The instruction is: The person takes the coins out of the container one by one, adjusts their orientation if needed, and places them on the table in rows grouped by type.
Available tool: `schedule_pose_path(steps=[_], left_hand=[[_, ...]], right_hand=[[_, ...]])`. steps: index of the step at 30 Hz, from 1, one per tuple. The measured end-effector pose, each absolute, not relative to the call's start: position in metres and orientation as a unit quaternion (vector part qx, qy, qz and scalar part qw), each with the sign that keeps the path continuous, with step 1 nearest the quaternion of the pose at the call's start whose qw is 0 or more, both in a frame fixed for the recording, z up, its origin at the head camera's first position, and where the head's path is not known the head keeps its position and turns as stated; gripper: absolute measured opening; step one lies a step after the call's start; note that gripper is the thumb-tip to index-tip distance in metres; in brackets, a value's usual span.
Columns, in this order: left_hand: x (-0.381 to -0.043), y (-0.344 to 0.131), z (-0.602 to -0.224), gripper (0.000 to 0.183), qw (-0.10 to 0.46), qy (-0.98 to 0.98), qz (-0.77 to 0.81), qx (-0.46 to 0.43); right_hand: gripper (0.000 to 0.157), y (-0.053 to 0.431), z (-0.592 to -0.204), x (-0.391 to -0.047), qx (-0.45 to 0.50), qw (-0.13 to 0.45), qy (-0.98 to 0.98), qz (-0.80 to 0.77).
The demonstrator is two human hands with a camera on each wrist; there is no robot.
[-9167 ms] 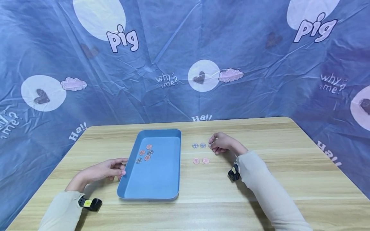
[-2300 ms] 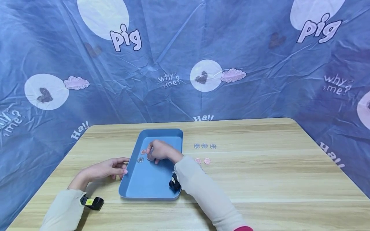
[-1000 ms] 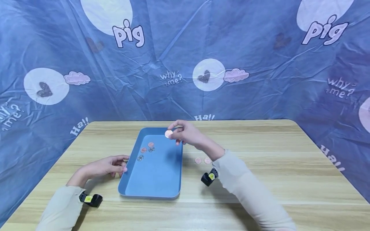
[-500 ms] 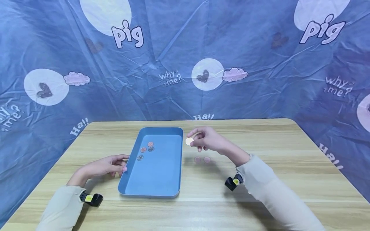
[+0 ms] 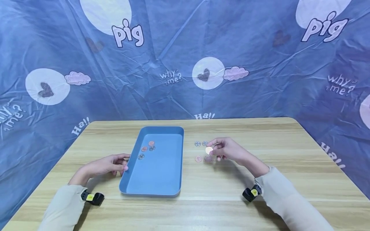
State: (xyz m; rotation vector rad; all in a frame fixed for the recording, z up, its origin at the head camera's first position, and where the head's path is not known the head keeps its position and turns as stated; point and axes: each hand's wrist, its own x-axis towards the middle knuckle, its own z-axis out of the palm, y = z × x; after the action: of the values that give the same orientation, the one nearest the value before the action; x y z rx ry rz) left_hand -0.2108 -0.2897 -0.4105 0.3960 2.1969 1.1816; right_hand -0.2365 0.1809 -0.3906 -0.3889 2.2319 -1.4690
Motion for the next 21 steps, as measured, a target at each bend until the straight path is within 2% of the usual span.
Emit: schedule_pose_path(steps=[21], left_hand=[[-0.210,-0.290,-0.412,0.074,0.305,0.821,0.459,0.149]], right_hand=[[0.041,0.206,-0.411,-0.230,-0.118,0.230,0.835,-0.485]])
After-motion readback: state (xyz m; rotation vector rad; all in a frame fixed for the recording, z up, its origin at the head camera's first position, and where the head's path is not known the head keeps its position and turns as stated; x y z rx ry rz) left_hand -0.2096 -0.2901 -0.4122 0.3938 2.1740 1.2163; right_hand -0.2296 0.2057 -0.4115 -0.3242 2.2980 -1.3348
